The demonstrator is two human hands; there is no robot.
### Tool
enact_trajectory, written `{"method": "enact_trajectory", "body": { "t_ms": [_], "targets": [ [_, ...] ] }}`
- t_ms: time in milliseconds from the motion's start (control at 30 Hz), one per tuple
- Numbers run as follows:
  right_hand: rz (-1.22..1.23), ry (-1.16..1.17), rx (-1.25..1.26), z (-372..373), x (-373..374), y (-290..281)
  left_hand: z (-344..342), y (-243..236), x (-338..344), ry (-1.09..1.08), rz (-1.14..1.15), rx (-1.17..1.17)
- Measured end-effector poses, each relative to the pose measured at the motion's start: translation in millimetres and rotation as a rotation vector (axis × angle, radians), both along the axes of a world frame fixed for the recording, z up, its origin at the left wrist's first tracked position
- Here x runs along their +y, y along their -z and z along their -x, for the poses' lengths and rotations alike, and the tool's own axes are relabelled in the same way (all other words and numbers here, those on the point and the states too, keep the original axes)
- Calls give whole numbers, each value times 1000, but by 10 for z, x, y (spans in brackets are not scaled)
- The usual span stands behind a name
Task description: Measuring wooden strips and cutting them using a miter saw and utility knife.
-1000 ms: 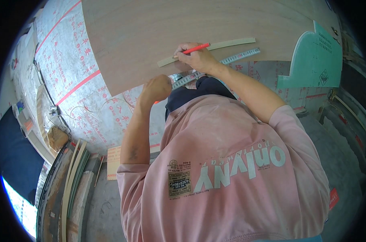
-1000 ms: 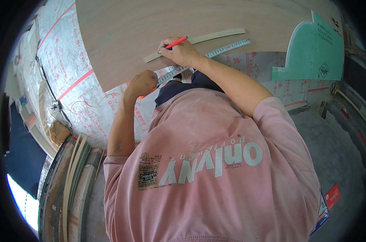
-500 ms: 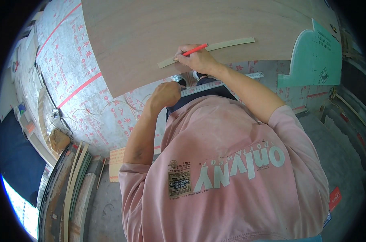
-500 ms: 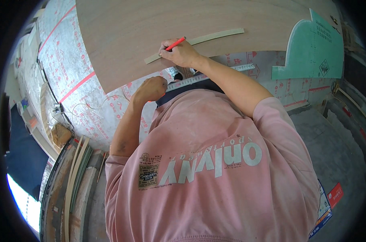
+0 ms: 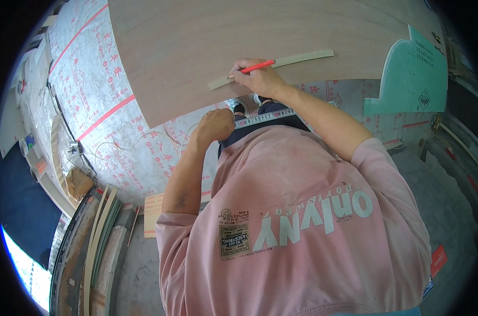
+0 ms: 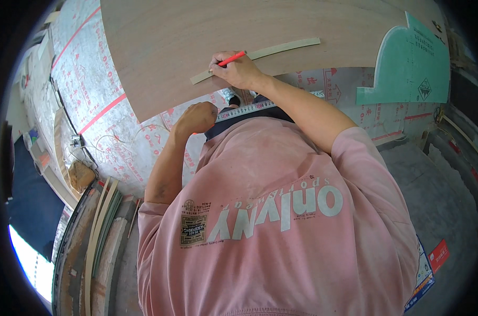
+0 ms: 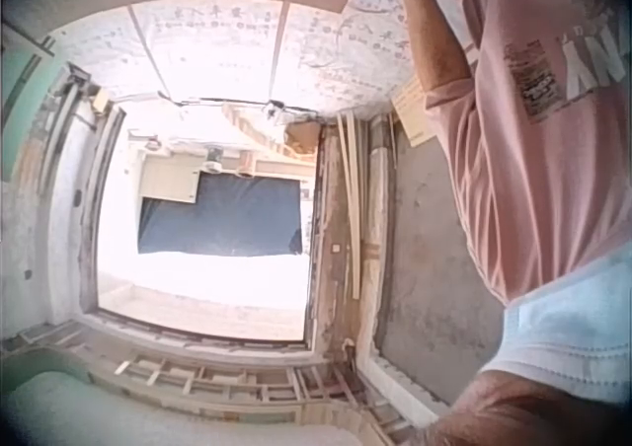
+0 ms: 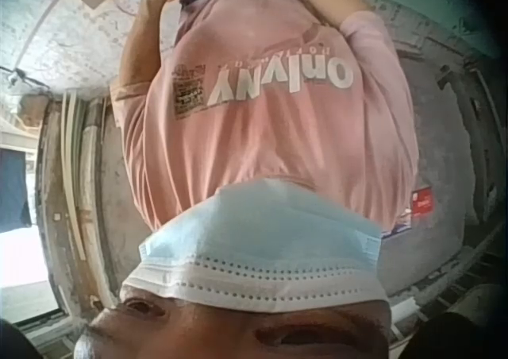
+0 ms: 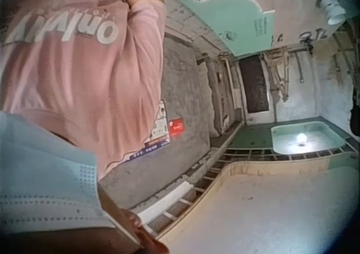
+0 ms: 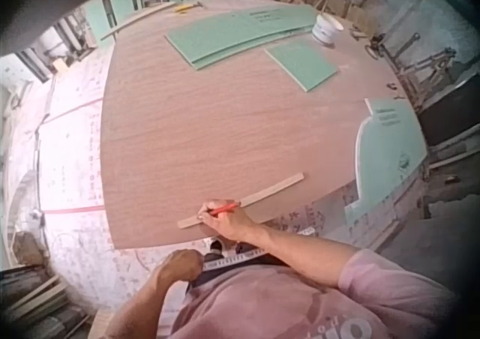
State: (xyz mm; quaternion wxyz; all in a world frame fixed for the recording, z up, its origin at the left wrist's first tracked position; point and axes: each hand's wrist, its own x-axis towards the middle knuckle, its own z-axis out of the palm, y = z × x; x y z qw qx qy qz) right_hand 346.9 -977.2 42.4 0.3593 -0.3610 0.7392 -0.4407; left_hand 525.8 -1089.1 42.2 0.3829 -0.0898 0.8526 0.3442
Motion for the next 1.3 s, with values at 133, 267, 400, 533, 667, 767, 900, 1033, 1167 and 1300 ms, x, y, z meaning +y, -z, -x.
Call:
{"method": "enact_trajectory", "body": {
  "t_ms": [133,267,400,533,667,767,900,1033,1167,1300],
  "targets": [
    [-4,-3,9,-4,3,-25,4,18,0,7,8,-10],
    [-8,-4,4,-3,2,-41,14,-5,3,-5,12,-16],
    [9,-11,-7,0,3,-26,-9,27,1,-12,16,5],
    [-29,-28,-34,11,13,-36,3,27,-5,-13,9,-13],
    [-3,5,-117,19,23,-45,-14,73,-2,-2,15,2],
    [37,60,-191,14,45,-22,28,27,-6,9,6,38],
    [114,74,-223,5,137,-287,-106,199,-62,12,19,155],
    [-61,-197,432,272,576,-339,-38,29,-266,37,-27,168],
    [-154,-187,601,471,980,-442,-263,401,-723,284,-31,209],
    [-154,-282,730,631,1077,-454,-511,793,-1172,284,-103,289]
  ]
}}
